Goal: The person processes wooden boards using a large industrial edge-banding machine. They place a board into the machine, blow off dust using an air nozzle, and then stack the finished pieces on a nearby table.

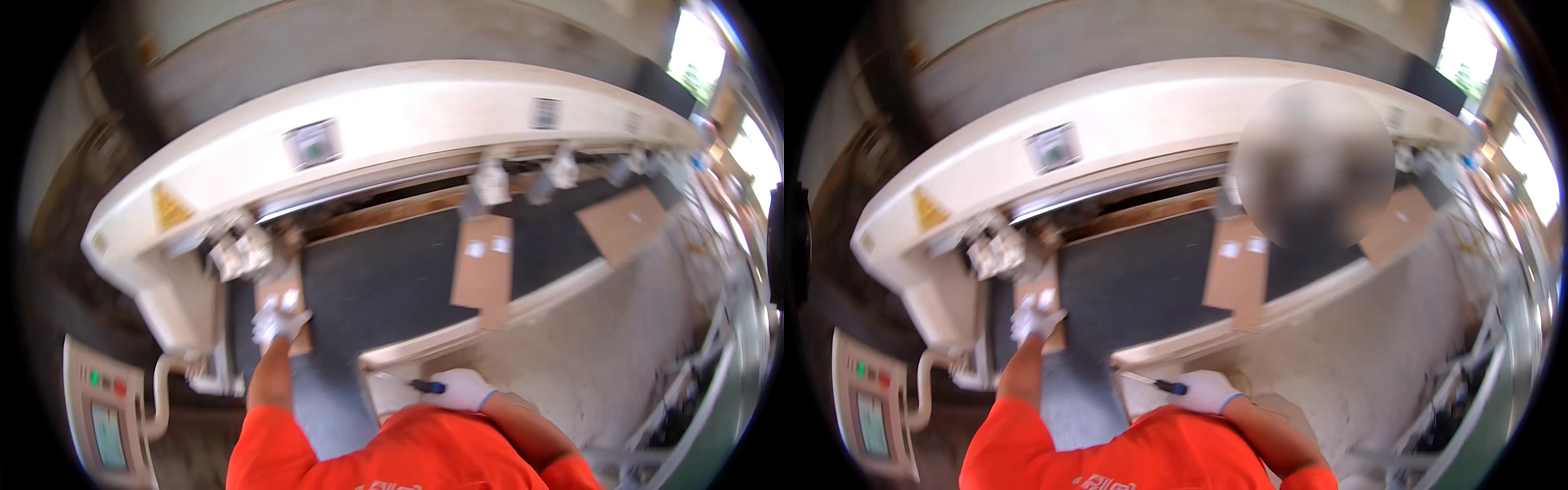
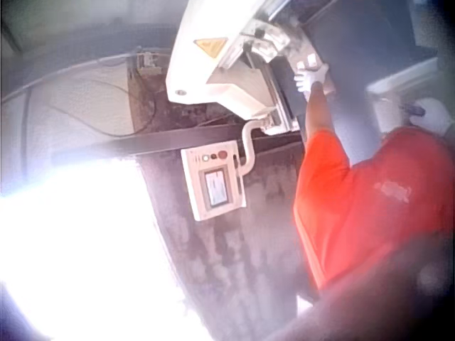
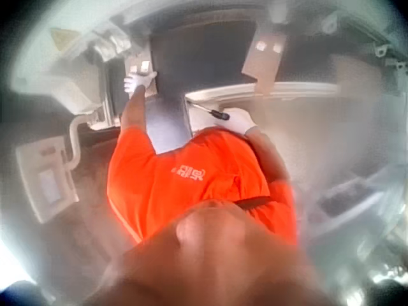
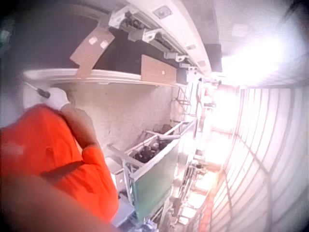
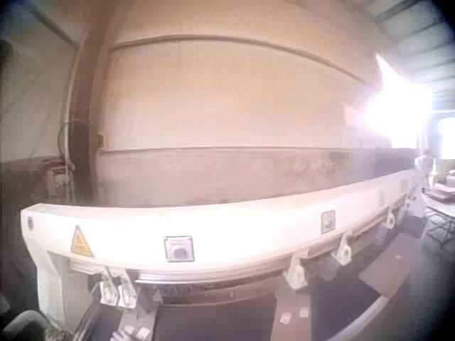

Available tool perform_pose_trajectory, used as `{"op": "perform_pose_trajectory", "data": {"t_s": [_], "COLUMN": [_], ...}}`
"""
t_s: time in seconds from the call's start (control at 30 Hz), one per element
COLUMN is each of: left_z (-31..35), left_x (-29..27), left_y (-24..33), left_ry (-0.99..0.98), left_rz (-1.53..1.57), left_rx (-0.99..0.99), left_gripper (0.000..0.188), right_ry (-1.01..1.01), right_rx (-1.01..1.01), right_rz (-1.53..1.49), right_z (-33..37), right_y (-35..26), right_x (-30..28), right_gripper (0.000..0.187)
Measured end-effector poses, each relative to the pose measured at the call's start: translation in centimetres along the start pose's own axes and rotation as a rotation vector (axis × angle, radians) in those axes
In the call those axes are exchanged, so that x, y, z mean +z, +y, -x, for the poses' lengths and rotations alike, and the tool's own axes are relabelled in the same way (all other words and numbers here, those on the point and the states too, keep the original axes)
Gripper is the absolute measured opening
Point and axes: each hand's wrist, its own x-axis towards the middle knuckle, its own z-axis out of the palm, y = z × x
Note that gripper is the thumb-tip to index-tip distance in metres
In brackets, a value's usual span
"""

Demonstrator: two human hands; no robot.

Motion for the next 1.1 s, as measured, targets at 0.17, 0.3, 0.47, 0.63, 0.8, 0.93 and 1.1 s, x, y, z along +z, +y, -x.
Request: {"op": "perform_pose_trajectory", "data": {"t_s": [0.17, 0.3, 0.47, 0.63, 0.8, 0.93, 1.1], "left_z": [-5.1, -4.7, -4.8, -4.9, -5.1, -5.4, -5.1], "left_x": [4.8, 4.6, 4.8, 4.8, 4.7, 5.3, 5.1], "left_y": [-3.9, -4.4, -4.0, -3.9, -3.9, -4.1, -3.9], "left_ry": [0.007, -0.015, -0.009, -0.022, -0.015, -0.006, -0.004], "left_rz": [-0.042, -0.024, -0.024, -0.014, -0.022, -0.022, -0.025], "left_rx": [-0.105, -0.123, -0.113, -0.098, -0.095, -0.099, -0.104], "left_gripper": [0.147, 0.143, 0.141, 0.142, 0.141, 0.141, 0.140], "right_ry": [0.148, 0.261, 0.084, -0.116, -0.033, 0.240, 0.181], "right_rx": [0.125, 0.227, 0.165, 0.036, 0.032, 0.166, 0.199], "right_rz": [-0.027, -0.071, -0.200, -0.185, -0.249, -0.222, -0.309], "right_z": [0.5, 0.8, 2.5, 3.5, 3.8, 3.5, 3.7], "right_y": [-1.8, -0.1, 0.9, 1.6, 2.9, 2.3, 1.9], "right_x": [0.3, 0.4, -0.9, -1.8, -2.0, -1.4, -0.7], "right_gripper": [0.050, 0.050, 0.050, 0.043, 0.045, 0.047, 0.045]}}
